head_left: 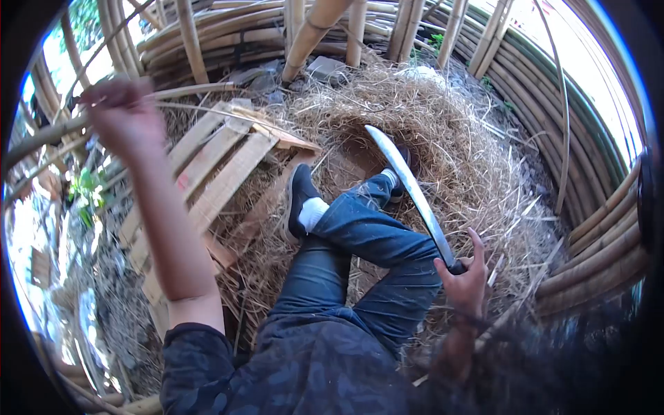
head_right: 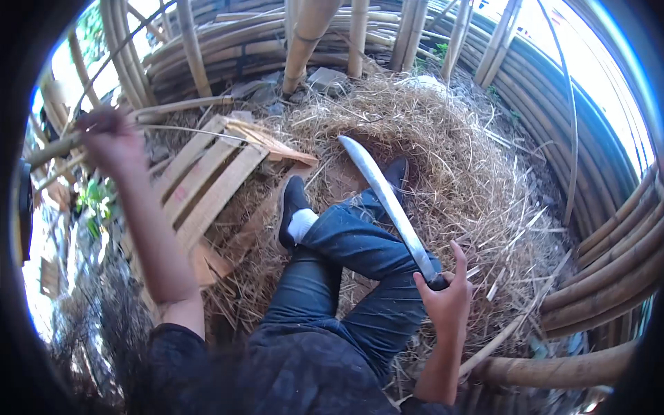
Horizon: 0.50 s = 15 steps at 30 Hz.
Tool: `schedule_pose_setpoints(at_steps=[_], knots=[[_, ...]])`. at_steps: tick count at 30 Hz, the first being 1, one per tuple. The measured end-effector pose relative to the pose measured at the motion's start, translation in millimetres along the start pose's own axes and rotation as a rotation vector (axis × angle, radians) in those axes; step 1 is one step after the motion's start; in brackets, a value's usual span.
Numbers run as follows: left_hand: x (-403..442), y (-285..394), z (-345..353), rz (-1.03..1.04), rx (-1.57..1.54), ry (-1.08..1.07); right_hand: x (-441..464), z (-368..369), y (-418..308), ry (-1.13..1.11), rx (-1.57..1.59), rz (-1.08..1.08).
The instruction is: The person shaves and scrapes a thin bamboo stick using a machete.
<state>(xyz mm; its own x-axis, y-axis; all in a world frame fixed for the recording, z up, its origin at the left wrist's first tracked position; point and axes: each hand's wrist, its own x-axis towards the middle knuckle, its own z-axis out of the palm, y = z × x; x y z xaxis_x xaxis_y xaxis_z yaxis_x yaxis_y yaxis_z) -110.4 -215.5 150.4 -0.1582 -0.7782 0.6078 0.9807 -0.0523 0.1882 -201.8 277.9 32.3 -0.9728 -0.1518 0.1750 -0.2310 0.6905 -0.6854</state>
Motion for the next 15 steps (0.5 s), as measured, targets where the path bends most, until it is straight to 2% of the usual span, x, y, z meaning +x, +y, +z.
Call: schedule_pose_setpoints(at_steps=[1, 2, 4, 5, 8, 11, 12, 14, 15], knots=[[42.1, 29.4, -9.8, 0.24, 0.404, 0.186, -3.1, -0.3, 2.9, -0.023, -0.03, -0.014], [70.9, 63.3, -21.4, 0.285, 0.345, 0.068, -6.0, -0.6, 5.5, -0.047, -0.06, -0.029], [79.9, 96.5, 17.8, 0.511, 0.325, 0.024, -11.8, -0.8, 6.9, -0.06, -0.054, -0.001], [82.9, 107.8, 38.0, 0.499, 0.323, -0.003, -15.1, 0.0, 7.1, -0.077, -0.089, 0.019], [88.1, 131.4, 91.9, 0.823, 0.532, -0.001, -20.1, 5.1, 11.5, -0.105, -0.103, 0.054], [117.3, 145.7, 126.2, 0.827, 0.814, -0.056, -22.2, 9.5, 14.9, -0.131, -0.116, 0.047], [130.0, 141.7, 133.3, 0.881, 0.911, -0.093, -23.0, 10.9, 16.3, -0.132, -0.111, 0.061], [182.1, 139.6, 127.8, 1.257, 1.385, -0.332, -23.9, 12.9, 19.7, -0.127, -0.129, 0.03], [184.0, 131.0, 129.1, 1.268, 1.544, -0.482, -24.4, 13.7, 18.9, -0.134, -0.116, 0.047]])
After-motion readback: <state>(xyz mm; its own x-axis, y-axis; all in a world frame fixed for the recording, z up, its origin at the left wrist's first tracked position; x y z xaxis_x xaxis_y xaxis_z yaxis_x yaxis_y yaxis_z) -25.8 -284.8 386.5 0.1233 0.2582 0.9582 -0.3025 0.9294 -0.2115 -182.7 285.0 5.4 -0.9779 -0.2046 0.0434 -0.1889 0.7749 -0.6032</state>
